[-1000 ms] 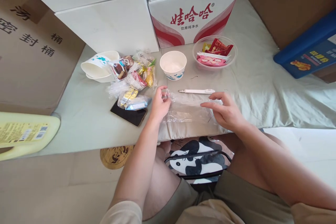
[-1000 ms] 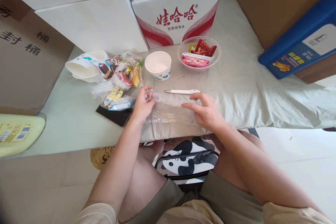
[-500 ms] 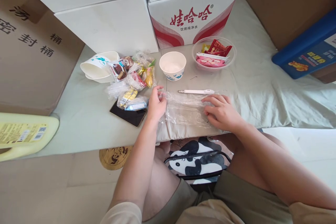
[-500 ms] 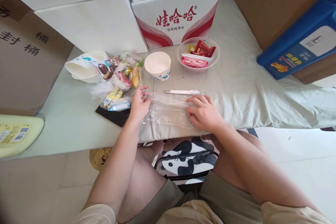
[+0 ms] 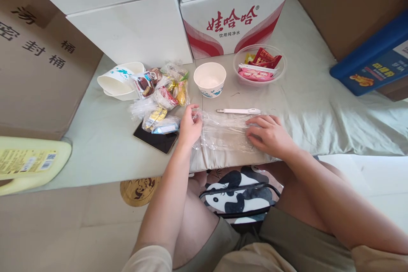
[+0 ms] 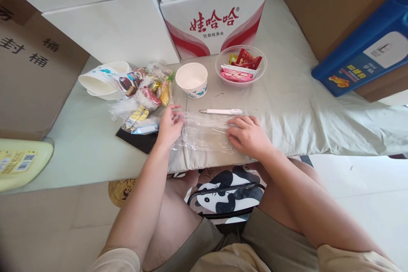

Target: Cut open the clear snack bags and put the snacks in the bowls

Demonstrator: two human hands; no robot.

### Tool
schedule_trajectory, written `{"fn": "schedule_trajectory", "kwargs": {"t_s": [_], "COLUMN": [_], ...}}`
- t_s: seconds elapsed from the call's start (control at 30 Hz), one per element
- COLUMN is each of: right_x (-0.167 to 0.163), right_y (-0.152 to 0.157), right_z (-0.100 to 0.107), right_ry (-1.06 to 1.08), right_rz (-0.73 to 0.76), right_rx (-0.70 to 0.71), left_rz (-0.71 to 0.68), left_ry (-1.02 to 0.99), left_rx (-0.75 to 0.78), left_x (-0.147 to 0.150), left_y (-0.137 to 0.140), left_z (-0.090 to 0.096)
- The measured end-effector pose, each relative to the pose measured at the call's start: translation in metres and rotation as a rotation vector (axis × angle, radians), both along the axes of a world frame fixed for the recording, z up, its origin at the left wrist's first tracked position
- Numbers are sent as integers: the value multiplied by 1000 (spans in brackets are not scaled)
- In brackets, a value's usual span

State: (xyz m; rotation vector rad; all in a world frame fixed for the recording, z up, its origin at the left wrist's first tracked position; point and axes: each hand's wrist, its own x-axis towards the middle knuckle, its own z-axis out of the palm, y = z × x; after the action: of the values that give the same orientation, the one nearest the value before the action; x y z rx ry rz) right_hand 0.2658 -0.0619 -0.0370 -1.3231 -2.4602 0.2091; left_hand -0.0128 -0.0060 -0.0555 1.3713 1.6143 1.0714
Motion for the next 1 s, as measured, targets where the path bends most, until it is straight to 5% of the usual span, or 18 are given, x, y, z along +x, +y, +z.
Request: {"fn": "schedule_trajectory", "kwargs": {"t_s": [0.23,0.47,0.73,1.0], "right_x": [3,6,6,5], "right_y": [0,-1,3,5], "right_z": [-5,-14,-10,3], "right_ry": [-22,42,65,765], "right_rz": [-62,-580,-582,-593], "right_rx": [37,121,-113,-273], "left_rz": [17,4,1,-10], "left_ry": [25,42,53,38], "left_rx": [-11,13,23,4], "left_x": [-1,0,1,3], "left_y": [0,-1,-1,-1], "left_z": [4,3,2,2]}}
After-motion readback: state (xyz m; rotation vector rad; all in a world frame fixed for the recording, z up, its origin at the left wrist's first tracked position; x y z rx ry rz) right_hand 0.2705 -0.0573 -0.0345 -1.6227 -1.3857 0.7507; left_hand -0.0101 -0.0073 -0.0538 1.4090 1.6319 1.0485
